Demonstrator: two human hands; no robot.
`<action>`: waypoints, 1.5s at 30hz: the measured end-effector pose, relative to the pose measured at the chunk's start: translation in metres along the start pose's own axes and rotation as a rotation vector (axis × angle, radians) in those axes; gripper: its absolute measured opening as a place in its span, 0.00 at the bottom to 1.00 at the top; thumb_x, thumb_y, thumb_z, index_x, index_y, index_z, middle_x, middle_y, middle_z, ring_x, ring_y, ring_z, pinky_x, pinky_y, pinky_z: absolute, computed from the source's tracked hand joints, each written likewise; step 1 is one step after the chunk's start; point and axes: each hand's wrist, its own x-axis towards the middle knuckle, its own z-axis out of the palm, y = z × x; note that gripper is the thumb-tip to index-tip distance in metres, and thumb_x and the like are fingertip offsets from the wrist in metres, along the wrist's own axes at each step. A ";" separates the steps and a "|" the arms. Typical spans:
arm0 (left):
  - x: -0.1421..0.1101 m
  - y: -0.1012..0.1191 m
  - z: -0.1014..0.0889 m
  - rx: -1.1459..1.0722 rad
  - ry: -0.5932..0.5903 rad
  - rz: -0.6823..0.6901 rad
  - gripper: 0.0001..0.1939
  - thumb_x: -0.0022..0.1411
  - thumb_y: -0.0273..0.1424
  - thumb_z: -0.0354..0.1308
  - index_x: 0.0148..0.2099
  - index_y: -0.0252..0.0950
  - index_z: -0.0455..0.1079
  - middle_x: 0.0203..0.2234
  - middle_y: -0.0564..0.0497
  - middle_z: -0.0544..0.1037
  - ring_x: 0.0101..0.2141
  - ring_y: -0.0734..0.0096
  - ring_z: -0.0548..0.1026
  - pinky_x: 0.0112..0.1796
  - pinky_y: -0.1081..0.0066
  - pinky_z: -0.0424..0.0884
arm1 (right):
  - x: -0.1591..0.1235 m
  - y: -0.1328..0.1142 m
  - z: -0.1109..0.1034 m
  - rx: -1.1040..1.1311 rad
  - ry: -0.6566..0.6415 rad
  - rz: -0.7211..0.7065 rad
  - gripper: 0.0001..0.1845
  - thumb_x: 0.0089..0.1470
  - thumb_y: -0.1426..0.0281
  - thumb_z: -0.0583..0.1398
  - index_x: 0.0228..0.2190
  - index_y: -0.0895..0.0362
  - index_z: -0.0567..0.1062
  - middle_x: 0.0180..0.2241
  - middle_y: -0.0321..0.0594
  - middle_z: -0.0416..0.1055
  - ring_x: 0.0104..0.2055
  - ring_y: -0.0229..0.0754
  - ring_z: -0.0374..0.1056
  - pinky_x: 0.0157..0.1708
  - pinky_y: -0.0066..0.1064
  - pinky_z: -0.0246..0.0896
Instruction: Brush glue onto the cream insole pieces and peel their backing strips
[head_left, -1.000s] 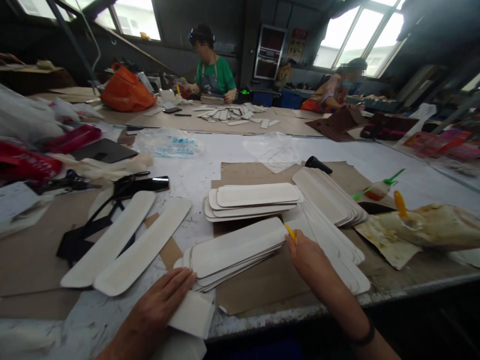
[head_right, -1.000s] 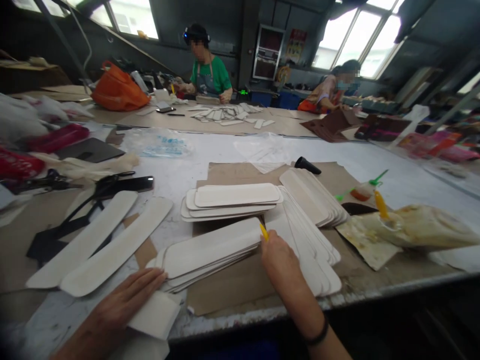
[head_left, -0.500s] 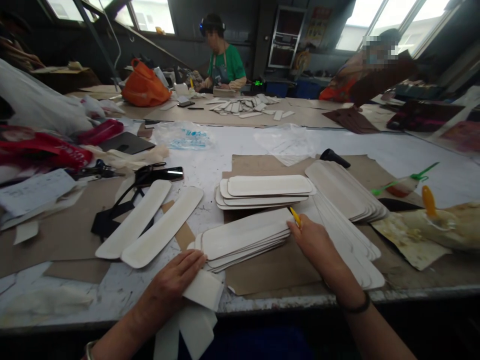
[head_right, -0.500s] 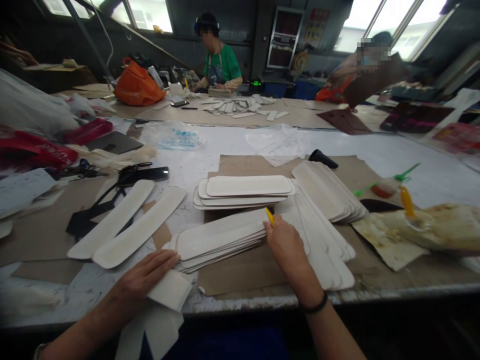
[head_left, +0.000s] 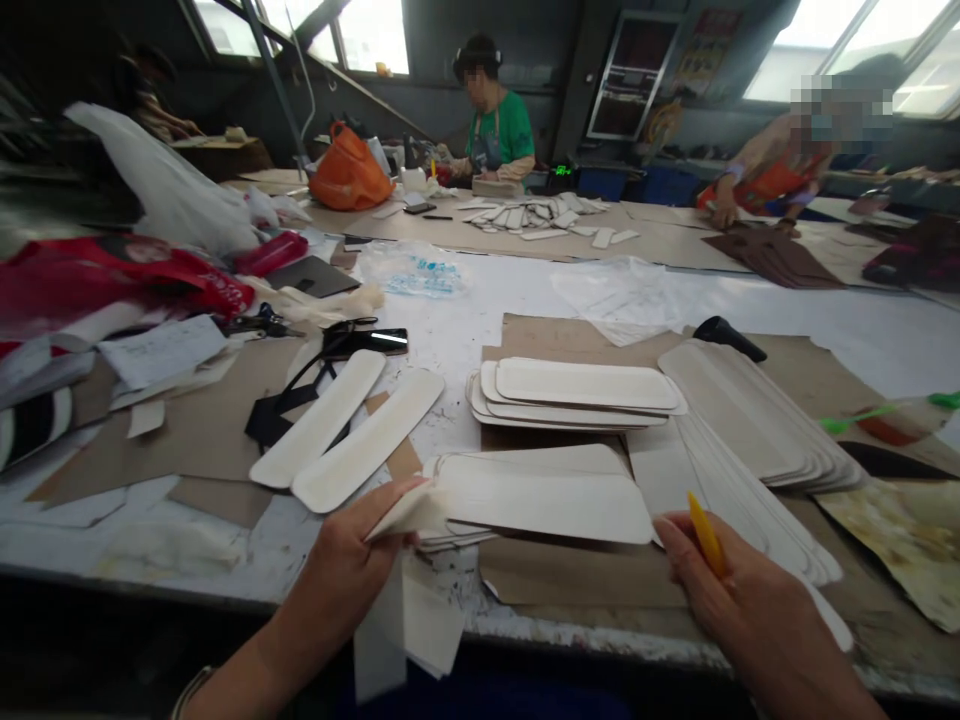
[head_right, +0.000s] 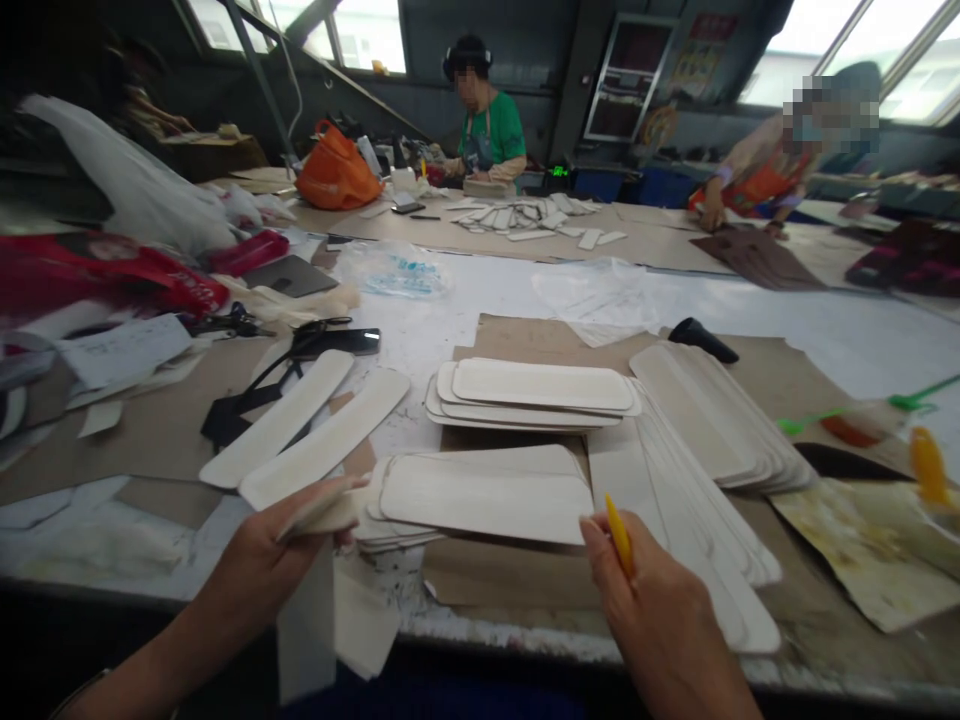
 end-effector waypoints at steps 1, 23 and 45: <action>0.002 0.010 -0.001 -0.093 -0.026 -0.137 0.15 0.64 0.32 0.43 0.47 0.33 0.66 0.23 0.52 0.75 0.23 0.74 0.73 0.29 0.74 0.73 | -0.003 -0.011 -0.002 0.120 -0.032 -0.011 0.16 0.54 0.55 0.51 0.27 0.52 0.69 0.17 0.34 0.66 0.19 0.41 0.63 0.22 0.30 0.53; -0.008 0.058 0.024 -0.859 -0.500 -0.826 0.23 0.52 0.50 0.53 0.22 0.34 0.65 0.15 0.54 0.65 0.19 0.75 0.62 0.23 0.75 0.56 | -0.011 -0.096 0.063 0.922 -0.562 0.053 0.09 0.47 0.67 0.59 0.22 0.56 0.63 0.16 0.28 0.59 0.19 0.32 0.57 0.22 0.23 0.54; -0.008 0.058 0.040 -0.933 0.058 -0.779 0.30 0.38 0.50 0.67 0.39 0.33 0.74 0.31 0.48 0.80 0.38 0.59 0.75 0.39 0.69 0.70 | -0.013 -0.092 0.065 0.856 -0.396 -0.078 0.14 0.47 0.60 0.56 0.19 0.55 0.59 0.19 0.30 0.55 0.23 0.35 0.52 0.24 0.26 0.51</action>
